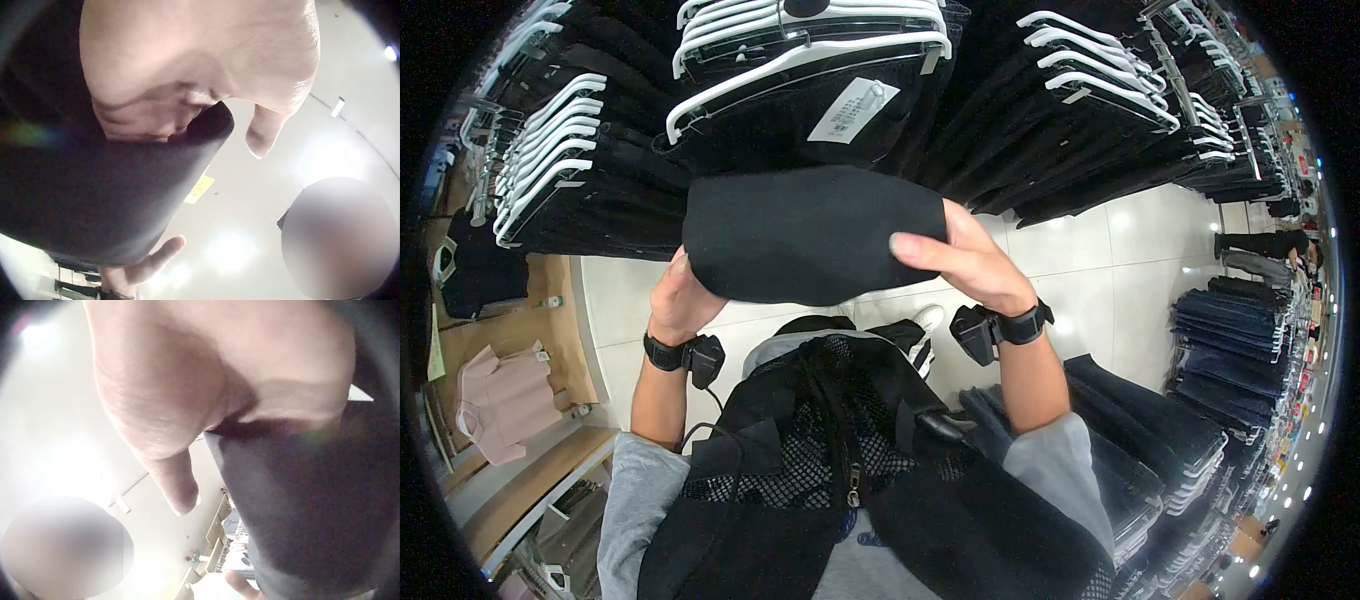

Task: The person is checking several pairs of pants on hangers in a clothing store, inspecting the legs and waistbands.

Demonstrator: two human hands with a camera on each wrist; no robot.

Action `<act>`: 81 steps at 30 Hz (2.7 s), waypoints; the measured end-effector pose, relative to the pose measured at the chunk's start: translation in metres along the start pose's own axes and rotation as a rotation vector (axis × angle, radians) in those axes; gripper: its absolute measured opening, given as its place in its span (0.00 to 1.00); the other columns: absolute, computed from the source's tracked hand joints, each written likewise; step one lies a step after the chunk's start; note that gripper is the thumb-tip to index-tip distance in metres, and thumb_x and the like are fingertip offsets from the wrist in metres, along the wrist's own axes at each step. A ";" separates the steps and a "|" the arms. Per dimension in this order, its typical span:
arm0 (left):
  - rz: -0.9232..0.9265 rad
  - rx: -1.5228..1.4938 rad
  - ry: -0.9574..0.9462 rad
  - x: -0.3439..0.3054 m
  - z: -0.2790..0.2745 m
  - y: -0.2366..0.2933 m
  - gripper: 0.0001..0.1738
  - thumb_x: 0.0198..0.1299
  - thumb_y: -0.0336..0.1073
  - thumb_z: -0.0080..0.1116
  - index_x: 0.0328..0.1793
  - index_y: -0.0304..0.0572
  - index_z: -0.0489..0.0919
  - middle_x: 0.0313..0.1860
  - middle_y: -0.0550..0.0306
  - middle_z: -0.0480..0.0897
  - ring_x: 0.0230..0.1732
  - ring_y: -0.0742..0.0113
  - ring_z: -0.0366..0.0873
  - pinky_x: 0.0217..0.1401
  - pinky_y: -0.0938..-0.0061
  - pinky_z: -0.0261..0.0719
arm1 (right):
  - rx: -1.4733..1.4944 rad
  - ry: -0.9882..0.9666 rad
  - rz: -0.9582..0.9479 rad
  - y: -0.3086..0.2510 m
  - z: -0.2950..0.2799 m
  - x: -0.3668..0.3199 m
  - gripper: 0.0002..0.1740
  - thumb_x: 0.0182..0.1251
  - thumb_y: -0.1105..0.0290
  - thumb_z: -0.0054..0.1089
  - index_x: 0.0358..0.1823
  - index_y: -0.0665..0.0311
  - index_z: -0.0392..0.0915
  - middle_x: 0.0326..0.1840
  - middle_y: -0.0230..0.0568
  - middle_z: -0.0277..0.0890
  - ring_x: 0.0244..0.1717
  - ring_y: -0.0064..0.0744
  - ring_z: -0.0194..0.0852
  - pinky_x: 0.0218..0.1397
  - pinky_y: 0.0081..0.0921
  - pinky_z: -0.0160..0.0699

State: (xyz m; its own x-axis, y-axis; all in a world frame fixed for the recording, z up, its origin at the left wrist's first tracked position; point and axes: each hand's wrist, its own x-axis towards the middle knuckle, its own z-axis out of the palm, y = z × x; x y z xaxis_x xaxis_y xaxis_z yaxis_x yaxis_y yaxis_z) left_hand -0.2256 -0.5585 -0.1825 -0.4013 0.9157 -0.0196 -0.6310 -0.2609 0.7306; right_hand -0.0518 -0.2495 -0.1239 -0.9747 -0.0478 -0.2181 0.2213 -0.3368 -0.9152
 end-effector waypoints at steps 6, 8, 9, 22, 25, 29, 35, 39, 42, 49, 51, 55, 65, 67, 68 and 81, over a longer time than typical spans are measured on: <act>0.024 -0.009 -0.045 -0.005 0.021 -0.008 0.49 0.66 0.48 0.62 0.85 0.35 0.51 0.80 0.43 0.64 0.78 0.50 0.66 0.81 0.51 0.60 | 0.472 -0.124 -0.228 0.034 -0.010 0.001 0.34 0.73 0.64 0.66 0.75 0.71 0.65 0.73 0.45 0.72 0.72 0.35 0.70 0.77 0.35 0.65; -0.049 0.117 -0.011 -0.006 0.021 -0.002 0.49 0.66 0.47 0.62 0.85 0.35 0.51 0.79 0.43 0.64 0.75 0.51 0.69 0.79 0.53 0.63 | 0.292 -0.036 -0.144 0.025 0.000 0.001 0.38 0.72 0.64 0.67 0.78 0.69 0.61 0.77 0.46 0.66 0.75 0.37 0.65 0.78 0.37 0.63; -0.121 0.243 0.023 -0.005 0.022 0.002 0.49 0.65 0.46 0.63 0.85 0.34 0.50 0.78 0.42 0.65 0.73 0.52 0.72 0.77 0.54 0.67 | 0.110 0.052 -0.062 0.018 0.007 0.002 0.43 0.70 0.63 0.69 0.80 0.68 0.56 0.81 0.46 0.59 0.79 0.39 0.61 0.80 0.39 0.60; -0.049 0.097 0.313 -0.015 0.026 -0.006 0.25 0.71 0.34 0.61 0.71 0.33 0.73 0.63 0.53 0.81 0.61 0.67 0.80 0.65 0.70 0.76 | -0.142 0.035 0.014 -0.005 0.044 0.005 0.32 0.69 0.67 0.70 0.71 0.71 0.71 0.64 0.40 0.80 0.63 0.29 0.77 0.71 0.30 0.72; -0.091 0.130 0.278 -0.013 0.031 0.000 0.24 0.71 0.34 0.60 0.70 0.33 0.73 0.62 0.54 0.81 0.59 0.68 0.81 0.65 0.71 0.76 | -0.218 0.000 0.077 0.003 0.042 0.010 0.32 0.67 0.67 0.73 0.69 0.71 0.71 0.63 0.40 0.79 0.62 0.27 0.77 0.67 0.28 0.75; -0.119 0.186 0.277 -0.014 0.040 0.004 0.24 0.70 0.34 0.61 0.70 0.32 0.74 0.60 0.51 0.83 0.60 0.65 0.80 0.65 0.70 0.76 | -0.143 0.043 0.038 0.007 0.041 0.006 0.29 0.70 0.67 0.71 0.68 0.70 0.73 0.63 0.41 0.80 0.62 0.26 0.77 0.67 0.27 0.77; -0.116 0.209 0.164 0.002 0.046 0.004 0.25 0.79 0.41 0.44 0.67 0.23 0.75 0.55 0.37 0.85 0.49 0.50 0.88 0.44 0.62 0.90 | -0.192 0.097 0.057 0.017 0.038 0.014 0.15 0.76 0.65 0.64 0.53 0.71 0.83 0.43 0.34 0.86 0.39 0.21 0.83 0.50 0.24 0.81; -0.133 0.367 0.187 0.007 0.046 0.007 0.28 0.80 0.46 0.43 0.65 0.22 0.77 0.51 0.36 0.87 0.48 0.50 0.89 0.46 0.63 0.89 | -0.207 0.134 0.039 0.024 0.033 0.018 0.13 0.76 0.64 0.64 0.49 0.69 0.82 0.37 0.33 0.83 0.34 0.21 0.82 0.47 0.21 0.80; -0.129 0.371 0.153 0.007 0.041 0.006 0.30 0.80 0.48 0.42 0.64 0.23 0.77 0.50 0.36 0.87 0.49 0.50 0.89 0.46 0.63 0.87 | -0.159 0.212 -0.069 0.024 0.046 0.018 0.13 0.76 0.65 0.64 0.50 0.69 0.82 0.37 0.34 0.83 0.37 0.22 0.82 0.47 0.22 0.80; -0.168 0.377 0.117 0.009 0.043 -0.001 0.30 0.81 0.50 0.42 0.64 0.24 0.77 0.51 0.36 0.87 0.49 0.47 0.89 0.47 0.63 0.87 | -0.175 0.147 -0.121 0.032 0.048 0.026 0.15 0.76 0.62 0.64 0.48 0.69 0.85 0.40 0.35 0.86 0.40 0.22 0.82 0.48 0.24 0.81; -0.168 0.411 0.136 0.010 0.046 0.002 0.30 0.81 0.50 0.41 0.60 0.26 0.81 0.48 0.38 0.88 0.48 0.51 0.89 0.46 0.66 0.87 | -0.186 0.190 -0.141 0.033 0.051 0.032 0.15 0.76 0.61 0.65 0.46 0.69 0.85 0.38 0.34 0.85 0.38 0.21 0.81 0.46 0.23 0.80; -0.158 0.994 0.125 -0.003 0.008 0.009 0.35 0.82 0.52 0.40 0.33 0.33 0.87 0.27 0.49 0.87 0.30 0.66 0.86 0.31 0.75 0.79 | -0.216 0.254 -0.153 0.029 0.053 0.040 0.18 0.75 0.57 0.65 0.41 0.68 0.87 0.32 0.30 0.83 0.32 0.18 0.77 0.39 0.20 0.76; 0.154 1.058 0.117 0.012 0.064 0.011 0.41 0.61 0.46 0.75 0.74 0.36 0.68 0.57 0.50 0.81 0.61 0.61 0.79 0.58 0.71 0.78 | -0.552 0.118 -0.066 0.035 0.084 0.071 0.37 0.78 0.45 0.58 0.17 0.70 0.69 0.14 0.30 0.55 0.20 0.16 0.51 0.21 0.27 0.52; 0.237 1.220 0.063 0.020 0.060 0.001 0.38 0.61 0.47 0.74 0.70 0.33 0.71 0.48 0.50 0.81 0.50 0.62 0.80 0.52 0.72 0.78 | -0.522 0.113 -0.146 0.039 0.086 0.075 0.41 0.80 0.43 0.53 0.16 0.72 0.66 0.13 0.31 0.49 0.19 0.19 0.44 0.20 0.31 0.46; 0.238 1.219 0.064 0.020 0.059 0.003 0.38 0.61 0.47 0.74 0.70 0.33 0.71 0.48 0.50 0.81 0.50 0.62 0.80 0.52 0.72 0.78 | -0.569 0.096 -0.076 0.033 0.085 0.072 0.42 0.80 0.41 0.50 0.15 0.72 0.65 0.13 0.31 0.49 0.19 0.19 0.44 0.20 0.31 0.47; -0.102 0.888 0.248 0.019 0.042 0.004 0.13 0.71 0.32 0.56 0.53 0.29 0.81 0.37 0.62 0.83 0.40 0.77 0.75 0.48 0.79 0.74 | -0.673 -0.145 0.150 0.017 0.076 0.055 0.41 0.80 0.42 0.51 0.12 0.66 0.70 0.10 0.32 0.67 0.13 0.19 0.66 0.19 0.23 0.61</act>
State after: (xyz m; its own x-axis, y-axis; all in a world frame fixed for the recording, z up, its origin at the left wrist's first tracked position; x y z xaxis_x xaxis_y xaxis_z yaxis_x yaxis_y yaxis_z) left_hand -0.2078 -0.5291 -0.1509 -0.5672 0.8028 -0.1836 0.0276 0.2414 0.9700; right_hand -0.1039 -0.3298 -0.1256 -0.9159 -0.1891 -0.3541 0.2783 0.3363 -0.8997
